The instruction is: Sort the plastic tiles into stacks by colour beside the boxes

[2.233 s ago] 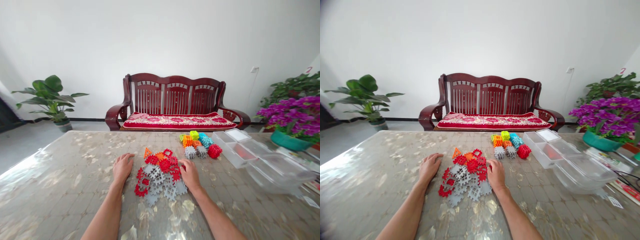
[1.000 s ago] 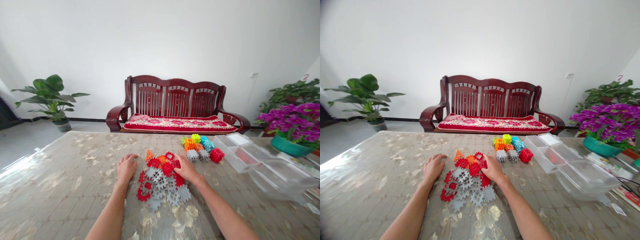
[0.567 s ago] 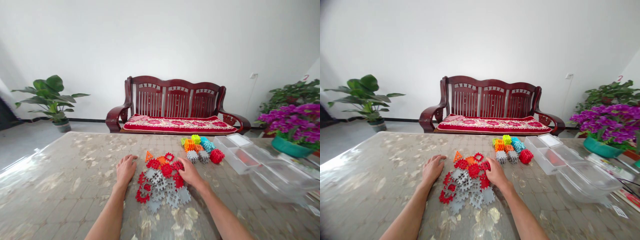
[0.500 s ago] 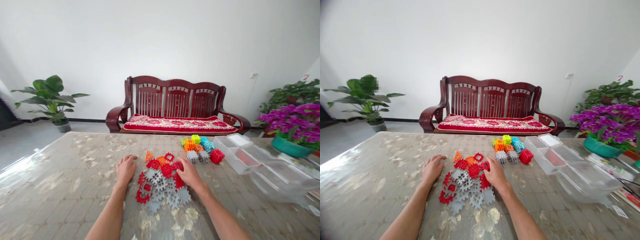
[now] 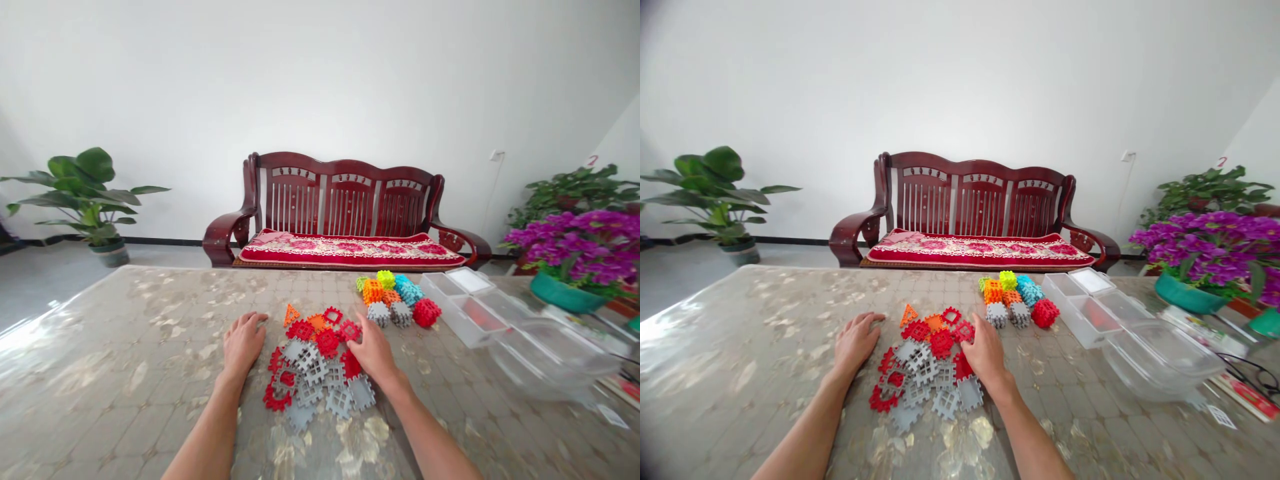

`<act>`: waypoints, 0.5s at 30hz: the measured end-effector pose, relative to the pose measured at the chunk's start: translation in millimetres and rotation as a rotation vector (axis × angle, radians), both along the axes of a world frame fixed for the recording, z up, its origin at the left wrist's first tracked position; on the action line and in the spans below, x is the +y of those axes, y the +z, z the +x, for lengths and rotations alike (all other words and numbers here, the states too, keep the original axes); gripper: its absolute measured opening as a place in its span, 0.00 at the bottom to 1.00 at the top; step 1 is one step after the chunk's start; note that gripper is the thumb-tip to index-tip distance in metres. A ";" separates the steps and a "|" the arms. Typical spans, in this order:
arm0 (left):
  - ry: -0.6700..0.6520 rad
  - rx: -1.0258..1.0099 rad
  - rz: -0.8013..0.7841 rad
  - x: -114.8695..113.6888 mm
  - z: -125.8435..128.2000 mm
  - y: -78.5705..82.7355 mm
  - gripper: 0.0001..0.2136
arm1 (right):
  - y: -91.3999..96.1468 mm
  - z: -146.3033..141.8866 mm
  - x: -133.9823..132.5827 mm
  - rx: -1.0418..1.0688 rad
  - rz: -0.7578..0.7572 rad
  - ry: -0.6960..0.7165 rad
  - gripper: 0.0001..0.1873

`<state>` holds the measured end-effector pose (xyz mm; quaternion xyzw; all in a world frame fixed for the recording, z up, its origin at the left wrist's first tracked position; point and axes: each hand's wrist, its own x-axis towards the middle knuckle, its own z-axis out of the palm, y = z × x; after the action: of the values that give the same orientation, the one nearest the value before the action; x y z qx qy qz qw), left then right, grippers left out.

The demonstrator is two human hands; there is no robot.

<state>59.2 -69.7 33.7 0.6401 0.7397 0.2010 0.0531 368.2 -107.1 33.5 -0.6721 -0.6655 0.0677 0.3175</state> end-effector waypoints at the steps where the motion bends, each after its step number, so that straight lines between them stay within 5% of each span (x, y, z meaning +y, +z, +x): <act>1: 0.001 0.002 0.002 0.5 -0.5 -0.6 0.19 | 3.0 4.2 -1.6 0.049 0.027 0.001 0.34; 4: -0.001 0.015 -0.003 2.5 -2.4 -3.1 0.19 | 16.1 33.3 -4.2 0.168 0.115 -0.059 0.35; 8: -0.007 0.020 0.014 4.9 -4.2 -6.7 0.20 | 35.7 107.9 -0.2 0.257 0.172 -0.243 0.37; 12: -0.005 0.025 0.010 5.9 -4.6 -7.6 0.19 | 43.6 181.4 12.2 0.213 0.087 -0.446 0.39; 15: -0.001 0.030 -0.010 7.1 -5.3 -8.2 0.20 | 42.3 210.2 22.6 0.110 -0.003 -0.491 0.38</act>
<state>54.0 -62.5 25.5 0.6429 0.7412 0.1876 0.0455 578.3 -84.5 75.8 -0.8095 -0.4639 0.0259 0.3590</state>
